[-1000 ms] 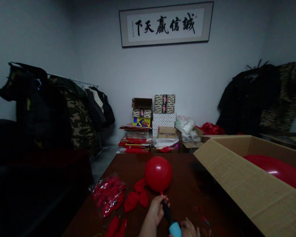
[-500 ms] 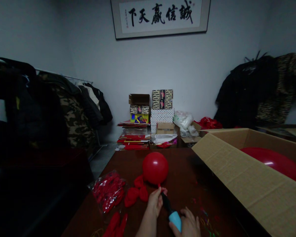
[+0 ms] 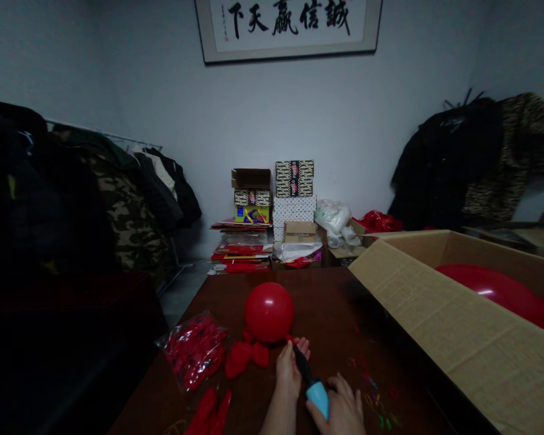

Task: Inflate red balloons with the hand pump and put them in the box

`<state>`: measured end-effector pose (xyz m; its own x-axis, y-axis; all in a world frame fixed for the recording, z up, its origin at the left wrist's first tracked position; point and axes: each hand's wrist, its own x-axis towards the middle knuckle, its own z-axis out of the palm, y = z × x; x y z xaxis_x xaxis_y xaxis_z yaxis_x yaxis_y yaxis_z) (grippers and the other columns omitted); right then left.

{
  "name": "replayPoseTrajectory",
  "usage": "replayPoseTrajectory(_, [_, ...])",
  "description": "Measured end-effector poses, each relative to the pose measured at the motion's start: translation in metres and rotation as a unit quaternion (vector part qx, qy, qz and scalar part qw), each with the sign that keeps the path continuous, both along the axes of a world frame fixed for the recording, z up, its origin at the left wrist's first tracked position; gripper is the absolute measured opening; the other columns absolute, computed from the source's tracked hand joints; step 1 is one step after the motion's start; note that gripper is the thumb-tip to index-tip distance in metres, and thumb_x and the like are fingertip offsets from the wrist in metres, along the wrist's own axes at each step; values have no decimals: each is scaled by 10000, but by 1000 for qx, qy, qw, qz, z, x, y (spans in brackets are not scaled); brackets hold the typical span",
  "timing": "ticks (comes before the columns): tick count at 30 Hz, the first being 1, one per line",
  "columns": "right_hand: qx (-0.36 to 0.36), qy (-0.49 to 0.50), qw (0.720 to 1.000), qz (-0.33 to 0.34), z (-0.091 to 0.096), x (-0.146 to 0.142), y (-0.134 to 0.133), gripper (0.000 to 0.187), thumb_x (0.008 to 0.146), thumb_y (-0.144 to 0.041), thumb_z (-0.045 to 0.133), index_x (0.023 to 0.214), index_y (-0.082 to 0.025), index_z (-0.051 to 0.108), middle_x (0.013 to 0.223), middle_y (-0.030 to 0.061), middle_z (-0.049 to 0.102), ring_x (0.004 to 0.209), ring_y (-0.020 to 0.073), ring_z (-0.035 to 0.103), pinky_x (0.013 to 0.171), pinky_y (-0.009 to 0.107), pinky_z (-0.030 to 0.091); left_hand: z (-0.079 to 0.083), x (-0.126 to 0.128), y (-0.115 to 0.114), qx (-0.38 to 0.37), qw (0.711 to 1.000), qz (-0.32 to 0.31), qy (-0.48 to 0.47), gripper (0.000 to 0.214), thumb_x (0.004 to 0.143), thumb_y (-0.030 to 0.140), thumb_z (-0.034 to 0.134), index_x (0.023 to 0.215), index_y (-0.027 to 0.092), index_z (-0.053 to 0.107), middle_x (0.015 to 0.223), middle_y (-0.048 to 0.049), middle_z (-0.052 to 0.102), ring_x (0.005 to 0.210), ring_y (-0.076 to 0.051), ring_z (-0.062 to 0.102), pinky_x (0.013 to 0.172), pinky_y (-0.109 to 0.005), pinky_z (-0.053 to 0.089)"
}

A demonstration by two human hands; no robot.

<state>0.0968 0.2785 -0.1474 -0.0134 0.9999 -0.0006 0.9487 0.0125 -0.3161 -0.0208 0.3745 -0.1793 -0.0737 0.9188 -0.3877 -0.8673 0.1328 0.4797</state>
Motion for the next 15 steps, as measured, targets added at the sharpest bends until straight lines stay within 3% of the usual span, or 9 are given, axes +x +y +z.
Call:
replayPoseTrajectory(2, [-3, -1, 1000, -4, -2, 1, 1, 516, 794, -553, 391, 1026, -187, 671, 1317, 132, 535, 1319, 345, 351, 1058, 610, 235, -2, -1, 3, -2, 999, -5, 37, 96, 801, 230, 589, 774, 142, 615, 893, -154, 707, 889, -269, 680, 769, -378, 508])
replayPoseTrajectory(8, [1, -17, 1000, -6, -12, 2, 4, 519, 785, -558, 397, 996, -177, 679, 1327, 137, 527, 1316, 350, 357, 1061, 615, 229, -5, -4, 13, -18, 980, 23, 198, 257, 699, 376, 683, 595, 185, 546, 529, -49, 632, 670, -255, 677, 587, -311, 505])
replayPoseTrajectory(15, [17, 4, 1000, 24, -16, -4, 7, 511, 768, -527, 432, 1030, -160, 671, 1298, 135, 554, 1311, 346, 365, 1084, 599, 186, 2, -13, 4, -12, 997, 14, 81, 59, 728, 156, 642, 756, 114, 612, 748, -139, 713, 764, -270, 701, 720, -380, 533])
